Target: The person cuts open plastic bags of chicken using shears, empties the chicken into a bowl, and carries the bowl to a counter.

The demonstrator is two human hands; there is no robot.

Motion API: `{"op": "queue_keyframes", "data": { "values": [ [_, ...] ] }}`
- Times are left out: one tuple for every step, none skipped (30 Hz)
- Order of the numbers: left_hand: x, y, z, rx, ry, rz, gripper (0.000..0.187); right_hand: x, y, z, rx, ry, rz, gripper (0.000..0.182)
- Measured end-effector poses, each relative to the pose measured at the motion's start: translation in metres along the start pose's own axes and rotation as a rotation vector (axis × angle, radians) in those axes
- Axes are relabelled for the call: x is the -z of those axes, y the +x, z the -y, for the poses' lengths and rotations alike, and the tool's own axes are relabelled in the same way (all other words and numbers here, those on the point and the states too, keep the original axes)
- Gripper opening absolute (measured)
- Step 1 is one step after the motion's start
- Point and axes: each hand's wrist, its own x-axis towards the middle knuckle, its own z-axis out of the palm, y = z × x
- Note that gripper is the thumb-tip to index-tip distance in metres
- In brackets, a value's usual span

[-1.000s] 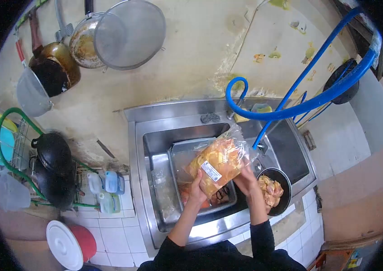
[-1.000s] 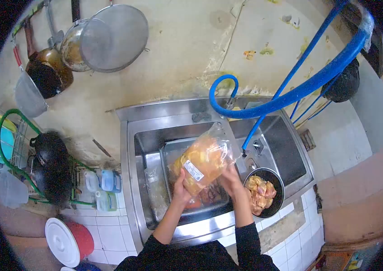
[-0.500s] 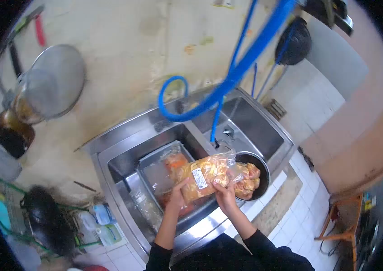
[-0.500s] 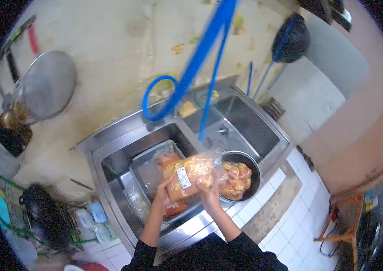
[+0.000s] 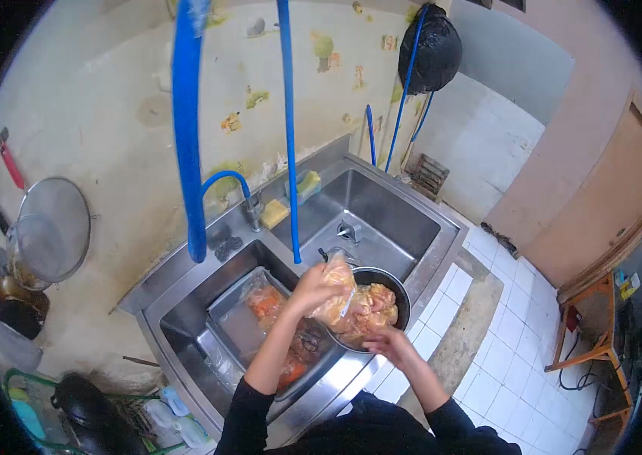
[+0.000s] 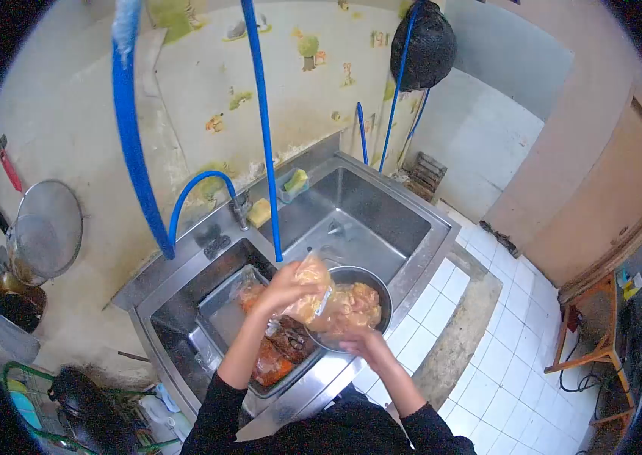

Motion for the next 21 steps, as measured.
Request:
{"op": "queue_keyframes", "data": {
  "values": [
    [-0.006,0.002,-0.01,-0.035,0.038,-0.062,0.052,0.007,0.008,0.005,0.18,-0.088,-0.039,0.038],
    [-0.009,0.005,-0.02,-0.029,0.04,-0.061,0.052,0.013,0.015,0.013,0.359,-0.178,-0.08,0.038],
    [-0.013,0.007,-0.029,-0.059,0.114,-0.019,0.047,0.01,0.017,0.029,0.565,-0.337,-0.111,0.037],
    [-0.017,0.009,-0.037,-0.088,0.187,0.022,0.041,0.001,0.018,0.05,0.77,-0.497,-0.138,0.036],
    [-0.022,0.01,-0.045,-0.081,0.186,0.018,0.041,-0.016,0.013,0.07,0.805,-0.419,-0.117,0.035],
    [-0.027,0.012,-0.051,-0.158,0.279,0.023,0.035,-0.03,0.011,0.088,0.839,-0.339,-0.093,0.035],
    [-0.03,0.014,-0.056,-0.235,0.373,0.028,0.028,-0.03,0.018,0.103,0.834,-0.337,-0.084,0.035],
    [-0.029,0.017,-0.059,-0.225,0.375,0.021,0.028,-0.027,0.026,0.114,0.802,-0.5,-0.006,0.03],
    [-0.028,0.023,-0.064,-0.177,0.393,0.05,0.025,-0.023,0.033,0.121,0.769,-0.662,0.075,0.026],
    [-0.026,0.025,-0.066,-0.128,0.41,0.079,0.022,-0.02,0.039,0.124,0.765,-0.663,0.088,0.026],
    [-0.025,0.024,-0.065,-0.099,0.323,0.088,0.019,-0.016,0.044,0.125,0.817,-0.661,0.106,0.019],
    [-0.025,0.024,-0.06,-0.088,0.32,0.076,0.019,-0.016,0.046,0.126,0.868,-0.66,0.126,0.013],
    [-0.023,0.023,-0.055,-0.124,0.146,0.143,0.021,-0.016,0.047,0.123,0.89,-0.616,0.073,0.013],
    [-0.022,0.021,-0.049,-0.159,-0.029,0.207,0.024,-0.015,0.046,0.121,0.881,-0.619,0.09,0.013],
    [-0.021,0.017,-0.044,-0.147,-0.034,0.19,0.024,-0.016,0.042,0.122,0.902,-0.57,0.004,0.014],
    [-0.02,0.012,-0.038,-0.074,-0.31,0.202,0.027,-0.019,0.038,0.123,0.921,-0.523,-0.082,0.015],
    [-0.02,0.006,-0.033,-0.006,-0.586,0.209,0.033,-0.022,0.035,0.127,0.99,-0.392,-0.123,0.014],
    [-0.021,0.0,-0.016,-0.001,-0.59,0.19,0.033,-0.023,0.023,0.137,0.978,-0.413,-0.157,0.015],
    [-0.026,-0.008,0.012,-0.043,-0.548,0.212,0.037,-0.019,0.023,0.144,0.978,-0.472,-0.143,0.015],
    [-0.034,-0.016,0.036,-0.086,-0.504,0.236,0.044,-0.014,0.025,0.151,0.979,-0.531,-0.132,0.016],
    [-0.045,-0.023,0.057,-0.095,-0.388,0.266,0.047,-0.009,0.032,0.151,0.954,-0.544,-0.11,0.017]
  ]
}}
